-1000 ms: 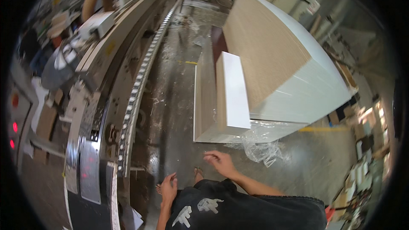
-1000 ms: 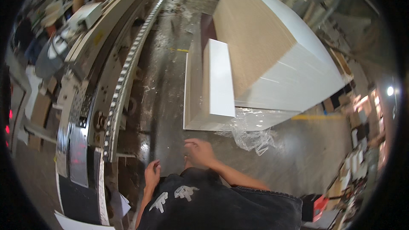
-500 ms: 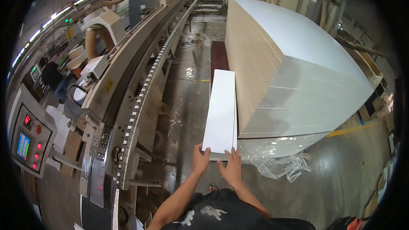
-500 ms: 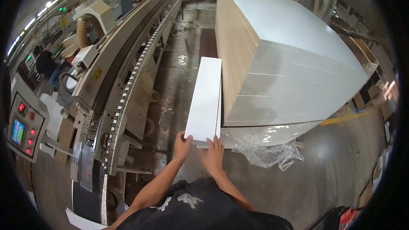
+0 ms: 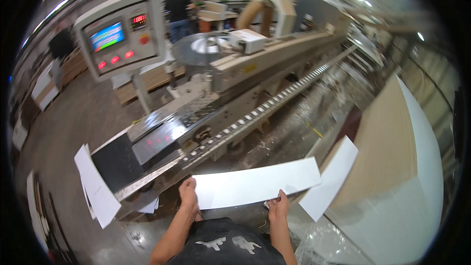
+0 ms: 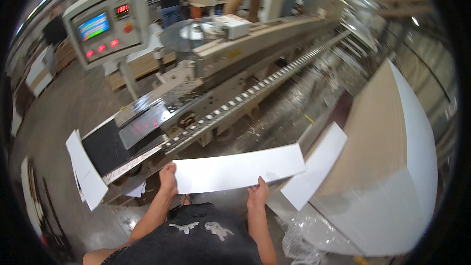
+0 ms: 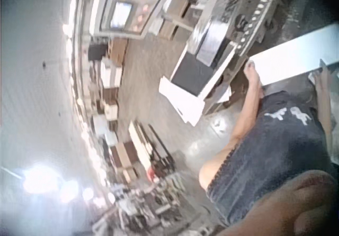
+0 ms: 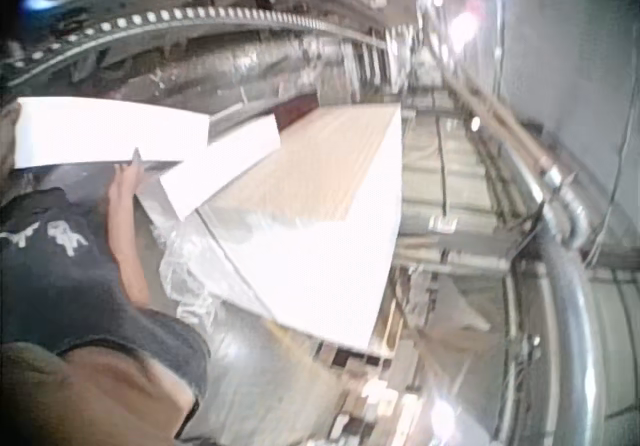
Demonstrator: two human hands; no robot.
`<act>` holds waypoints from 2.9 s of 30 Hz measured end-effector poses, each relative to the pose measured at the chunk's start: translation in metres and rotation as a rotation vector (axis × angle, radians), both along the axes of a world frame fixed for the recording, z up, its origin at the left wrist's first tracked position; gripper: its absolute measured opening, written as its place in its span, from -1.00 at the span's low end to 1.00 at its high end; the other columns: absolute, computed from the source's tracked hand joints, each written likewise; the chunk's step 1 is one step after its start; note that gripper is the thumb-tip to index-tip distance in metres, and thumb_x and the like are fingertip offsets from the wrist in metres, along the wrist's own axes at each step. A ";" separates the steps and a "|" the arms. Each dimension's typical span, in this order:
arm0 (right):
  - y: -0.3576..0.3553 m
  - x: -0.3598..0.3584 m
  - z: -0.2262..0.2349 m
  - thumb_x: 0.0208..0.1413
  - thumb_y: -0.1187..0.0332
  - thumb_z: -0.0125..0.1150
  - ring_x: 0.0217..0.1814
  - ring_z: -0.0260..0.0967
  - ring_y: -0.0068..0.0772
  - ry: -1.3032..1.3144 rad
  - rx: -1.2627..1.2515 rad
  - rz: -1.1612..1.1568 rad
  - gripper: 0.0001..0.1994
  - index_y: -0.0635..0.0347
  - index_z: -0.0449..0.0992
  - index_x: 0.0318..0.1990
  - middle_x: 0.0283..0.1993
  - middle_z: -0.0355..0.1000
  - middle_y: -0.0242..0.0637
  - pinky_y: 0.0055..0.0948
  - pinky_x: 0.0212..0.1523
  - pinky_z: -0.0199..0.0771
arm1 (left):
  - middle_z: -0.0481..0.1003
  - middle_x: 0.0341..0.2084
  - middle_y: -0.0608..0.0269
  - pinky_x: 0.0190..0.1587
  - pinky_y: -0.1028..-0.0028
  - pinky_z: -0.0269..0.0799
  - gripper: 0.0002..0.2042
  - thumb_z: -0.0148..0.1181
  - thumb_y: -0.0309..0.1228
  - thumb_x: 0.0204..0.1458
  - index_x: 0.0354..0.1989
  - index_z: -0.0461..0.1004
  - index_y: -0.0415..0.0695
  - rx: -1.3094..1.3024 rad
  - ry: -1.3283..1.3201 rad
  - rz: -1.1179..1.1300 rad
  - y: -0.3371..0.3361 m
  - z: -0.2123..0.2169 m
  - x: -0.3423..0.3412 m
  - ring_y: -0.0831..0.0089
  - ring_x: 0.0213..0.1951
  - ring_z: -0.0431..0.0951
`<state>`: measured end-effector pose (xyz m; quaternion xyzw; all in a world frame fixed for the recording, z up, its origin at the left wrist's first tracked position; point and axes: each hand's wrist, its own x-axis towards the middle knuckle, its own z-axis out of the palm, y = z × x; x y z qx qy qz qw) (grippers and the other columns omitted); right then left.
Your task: The person repeatedly picks up white rectangular panels and feeds them one at a time into a processing machine. They briefly review a printed document before resuming the feeding process. The panels are placed onto a conveyor or guide and moved through the machine.
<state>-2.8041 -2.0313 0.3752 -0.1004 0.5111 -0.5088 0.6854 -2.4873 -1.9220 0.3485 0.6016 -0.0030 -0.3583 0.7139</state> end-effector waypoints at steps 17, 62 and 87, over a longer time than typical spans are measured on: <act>0.014 0.419 0.012 0.19 0.50 0.31 -0.03 0.51 -0.24 0.239 -0.090 0.859 0.04 0.36 -0.43 0.57 0.13 0.39 0.02 -0.27 0.00 0.69 | 0.52 0.12 0.04 0.16 0.45 0.43 -0.62 0.14 -0.52 0.31 0.27 0.37 -0.35 0.154 -0.273 0.558 0.200 -0.058 0.304 0.40 0.04 0.55; -0.199 0.371 -0.004 0.22 -0.25 0.27 0.71 -0.26 0.03 -0.129 0.004 1.046 0.20 0.37 -0.41 0.59 0.64 -0.26 0.28 -0.07 0.60 -0.08 | 0.58 0.11 -0.10 0.38 -0.25 0.06 -0.66 0.44 -0.26 0.00 -0.01 0.66 0.08 0.682 -1.297 -0.173 -0.097 0.006 0.207 0.04 0.33 0.43; -0.037 0.166 0.033 0.42 0.17 0.20 0.12 0.58 -0.35 0.281 -0.379 0.512 -0.44 0.28 0.31 0.43 0.28 0.51 -0.11 -0.42 0.10 0.58 | 0.68 -0.09 -0.04 0.11 0.34 0.52 -0.72 0.24 -0.44 0.24 0.09 0.59 -0.25 -0.186 -0.757 -1.067 -0.062 0.098 0.052 0.21 0.03 0.69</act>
